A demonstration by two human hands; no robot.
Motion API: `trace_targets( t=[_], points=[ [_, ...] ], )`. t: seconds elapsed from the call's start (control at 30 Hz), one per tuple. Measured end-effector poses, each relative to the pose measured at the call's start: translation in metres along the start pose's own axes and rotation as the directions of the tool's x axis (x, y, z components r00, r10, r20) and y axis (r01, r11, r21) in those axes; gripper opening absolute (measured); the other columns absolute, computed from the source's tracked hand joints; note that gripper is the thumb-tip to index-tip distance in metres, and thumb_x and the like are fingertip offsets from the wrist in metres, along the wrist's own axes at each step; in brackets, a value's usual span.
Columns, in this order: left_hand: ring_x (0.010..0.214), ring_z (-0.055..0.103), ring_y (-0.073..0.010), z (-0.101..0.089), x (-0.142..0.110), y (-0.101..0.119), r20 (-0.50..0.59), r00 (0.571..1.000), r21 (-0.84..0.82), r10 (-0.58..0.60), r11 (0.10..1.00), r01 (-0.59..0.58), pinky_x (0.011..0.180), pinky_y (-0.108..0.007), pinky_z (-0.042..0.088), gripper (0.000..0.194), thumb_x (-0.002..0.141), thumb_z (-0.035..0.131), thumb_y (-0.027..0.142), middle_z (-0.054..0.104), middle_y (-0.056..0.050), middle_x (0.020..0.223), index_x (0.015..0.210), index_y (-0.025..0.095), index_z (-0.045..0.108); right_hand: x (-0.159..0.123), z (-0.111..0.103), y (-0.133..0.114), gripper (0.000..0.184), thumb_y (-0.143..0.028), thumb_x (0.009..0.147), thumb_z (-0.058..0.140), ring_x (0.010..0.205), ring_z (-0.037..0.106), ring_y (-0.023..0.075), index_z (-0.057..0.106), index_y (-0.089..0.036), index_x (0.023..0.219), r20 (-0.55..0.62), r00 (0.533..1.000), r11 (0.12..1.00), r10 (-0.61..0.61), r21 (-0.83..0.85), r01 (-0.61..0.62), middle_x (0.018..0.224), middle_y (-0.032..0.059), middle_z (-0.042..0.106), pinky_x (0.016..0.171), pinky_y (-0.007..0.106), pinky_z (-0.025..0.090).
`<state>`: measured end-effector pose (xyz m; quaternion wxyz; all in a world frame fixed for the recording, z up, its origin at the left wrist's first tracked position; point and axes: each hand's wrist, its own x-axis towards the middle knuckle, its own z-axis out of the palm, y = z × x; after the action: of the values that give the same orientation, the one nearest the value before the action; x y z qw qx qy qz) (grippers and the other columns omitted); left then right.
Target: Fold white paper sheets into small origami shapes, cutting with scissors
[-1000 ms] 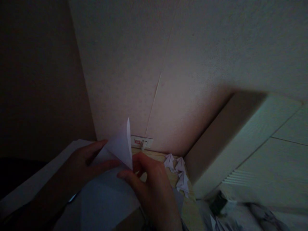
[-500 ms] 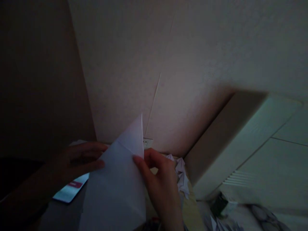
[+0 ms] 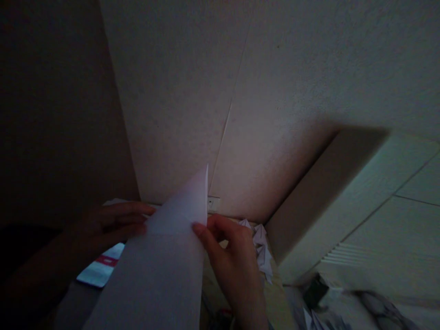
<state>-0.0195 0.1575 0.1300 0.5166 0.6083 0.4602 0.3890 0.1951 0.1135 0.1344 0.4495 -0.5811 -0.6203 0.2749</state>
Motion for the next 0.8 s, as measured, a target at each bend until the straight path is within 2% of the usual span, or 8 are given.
trace_targets(
  t=[0.23,0.43,0.67,0.8],
  points=[
    [0.072,0.072,-0.0229,0.0023,-0.0047,0.0047,0.001,0.998,-0.040,-0.063,0.997,0.063,0.066,-0.031,0.057,0.025,0.063,0.075,0.031,0.076,-0.001,0.072,0.088,0.027,0.076,-0.0004,-0.0012,0.0007,0.033,-0.039,0.082,0.060,0.052,0.052,0.0122,0.061,-0.018,0.057,-0.047,0.998,0.999,-0.034,0.008,0.035,0.053,-0.0005,0.057,0.047,0.021,0.037],
    [0.080,0.073,-0.0225,0.0034,-0.0025,0.0025,0.155,0.988,-0.050,-0.014,0.999,0.022,0.074,-0.030,0.056,0.020,0.068,0.073,0.031,0.078,-0.004,0.083,0.087,0.024,0.078,-0.0025,-0.0009,-0.0020,0.034,-0.041,0.082,0.060,0.053,0.053,0.0131,0.062,-0.018,0.057,-0.051,0.998,1.000,-0.030,-0.008,0.029,0.054,0.0003,0.058,0.048,0.022,0.037],
    [0.068,0.070,-0.0222,0.0014,-0.0029,0.0004,0.064,0.998,0.001,-0.002,1.000,0.002,0.067,-0.030,0.056,0.012,0.067,0.073,0.034,0.075,-0.001,0.066,0.073,0.025,0.079,-0.0043,-0.0025,-0.0011,0.034,-0.043,0.083,0.060,0.054,0.054,0.0136,0.064,-0.018,0.060,-0.003,0.999,0.999,-0.035,-0.041,0.035,0.055,0.0003,0.059,0.051,0.022,0.040],
    [0.076,0.072,-0.0229,0.0025,-0.0034,0.0006,0.097,0.995,-0.004,0.000,1.000,0.001,0.072,-0.031,0.056,0.017,0.069,0.073,0.033,0.078,-0.002,0.079,0.082,0.026,0.079,-0.0048,-0.0025,-0.0013,0.033,-0.043,0.084,0.059,0.058,0.056,0.0144,0.065,-0.018,0.063,0.048,0.998,0.998,-0.031,-0.045,0.033,0.060,0.0009,0.062,0.054,0.023,0.042]
  ],
)
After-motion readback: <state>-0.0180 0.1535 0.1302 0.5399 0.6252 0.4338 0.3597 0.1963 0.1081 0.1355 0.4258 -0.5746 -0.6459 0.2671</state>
